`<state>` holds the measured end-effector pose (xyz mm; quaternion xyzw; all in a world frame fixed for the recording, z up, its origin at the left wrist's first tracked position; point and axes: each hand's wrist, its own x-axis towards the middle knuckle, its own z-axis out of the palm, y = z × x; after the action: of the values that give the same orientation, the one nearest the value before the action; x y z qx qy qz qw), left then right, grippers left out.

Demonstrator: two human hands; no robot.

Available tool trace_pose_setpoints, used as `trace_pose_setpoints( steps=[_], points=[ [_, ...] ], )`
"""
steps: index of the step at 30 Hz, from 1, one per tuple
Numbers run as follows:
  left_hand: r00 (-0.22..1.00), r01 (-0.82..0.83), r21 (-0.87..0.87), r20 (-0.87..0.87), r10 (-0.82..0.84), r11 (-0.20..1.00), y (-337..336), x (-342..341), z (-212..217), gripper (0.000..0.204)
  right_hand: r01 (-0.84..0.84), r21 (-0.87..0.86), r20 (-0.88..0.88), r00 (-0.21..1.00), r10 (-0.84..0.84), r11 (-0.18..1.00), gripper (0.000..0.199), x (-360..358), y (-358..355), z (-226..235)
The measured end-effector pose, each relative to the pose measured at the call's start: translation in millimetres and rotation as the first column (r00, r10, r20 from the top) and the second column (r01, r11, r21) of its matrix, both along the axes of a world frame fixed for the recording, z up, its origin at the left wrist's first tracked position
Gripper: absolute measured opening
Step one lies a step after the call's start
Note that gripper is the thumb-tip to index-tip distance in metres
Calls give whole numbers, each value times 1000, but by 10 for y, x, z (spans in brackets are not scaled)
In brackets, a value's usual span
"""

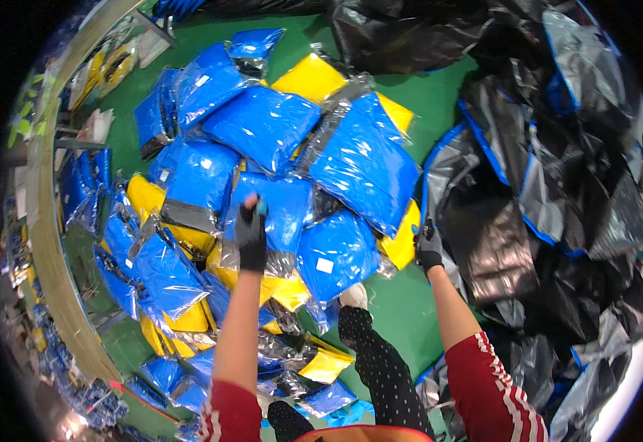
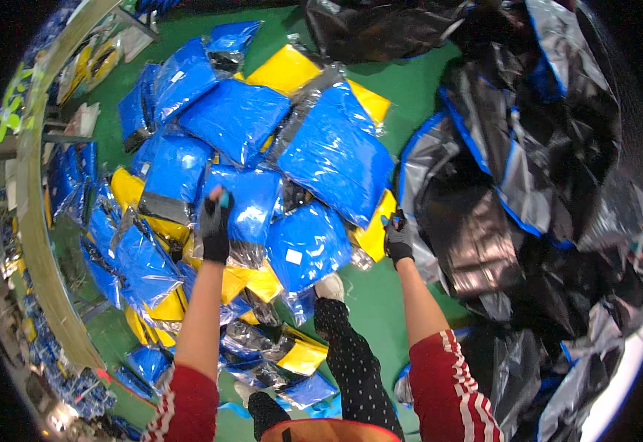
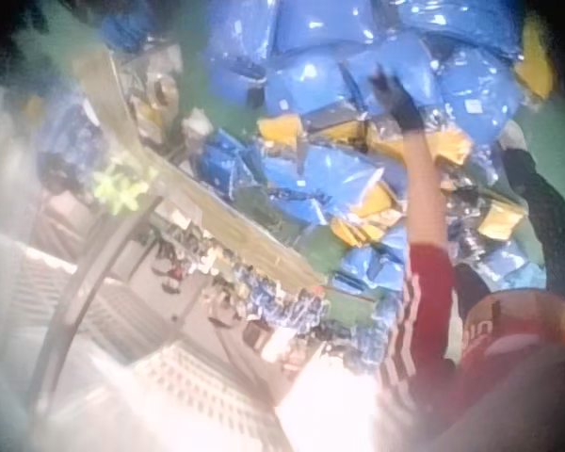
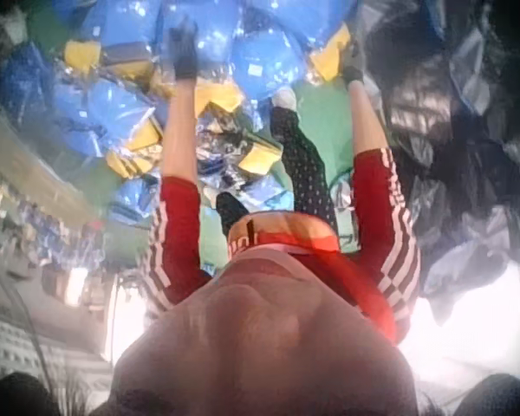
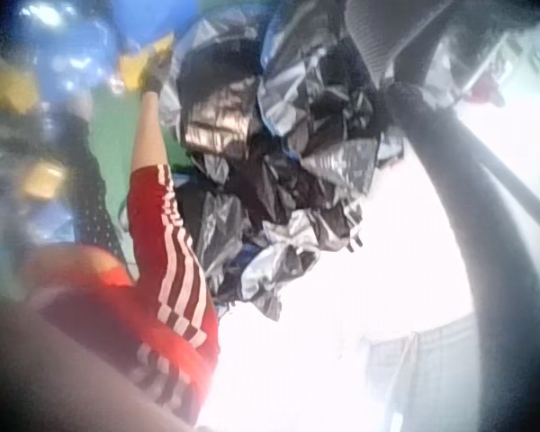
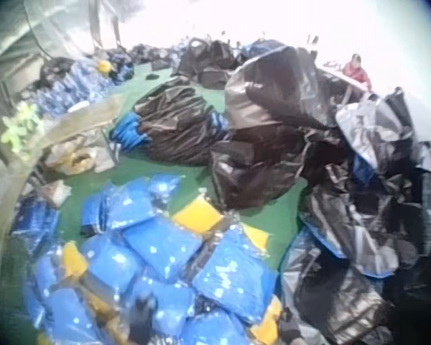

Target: The person gathers blue and yellow plastic-wrapped packages on a green floor, stacks them, and secures each stack with a blue strap using both hands. They then move to a new pile and repeat the process.

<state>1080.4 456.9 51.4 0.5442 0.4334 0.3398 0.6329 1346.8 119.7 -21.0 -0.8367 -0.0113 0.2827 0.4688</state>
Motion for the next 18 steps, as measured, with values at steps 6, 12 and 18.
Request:
trace_pose_setpoints(
  steps=[6,12,18],
  points=[
    [270,650,54,-949,-164,758,1293,780,-841,68,218,41,-310,930,-195,975,53,164,321,-809],
    [631,535,383,-774,-55,753,909,1032,-585,67,340,165,-479,848,-226,926,29,-11,500,-394],
    [822,463,761,-561,102,455,-219,-131,818,34,353,577,-421,901,-102,737,24,22,429,578]
  ],
)
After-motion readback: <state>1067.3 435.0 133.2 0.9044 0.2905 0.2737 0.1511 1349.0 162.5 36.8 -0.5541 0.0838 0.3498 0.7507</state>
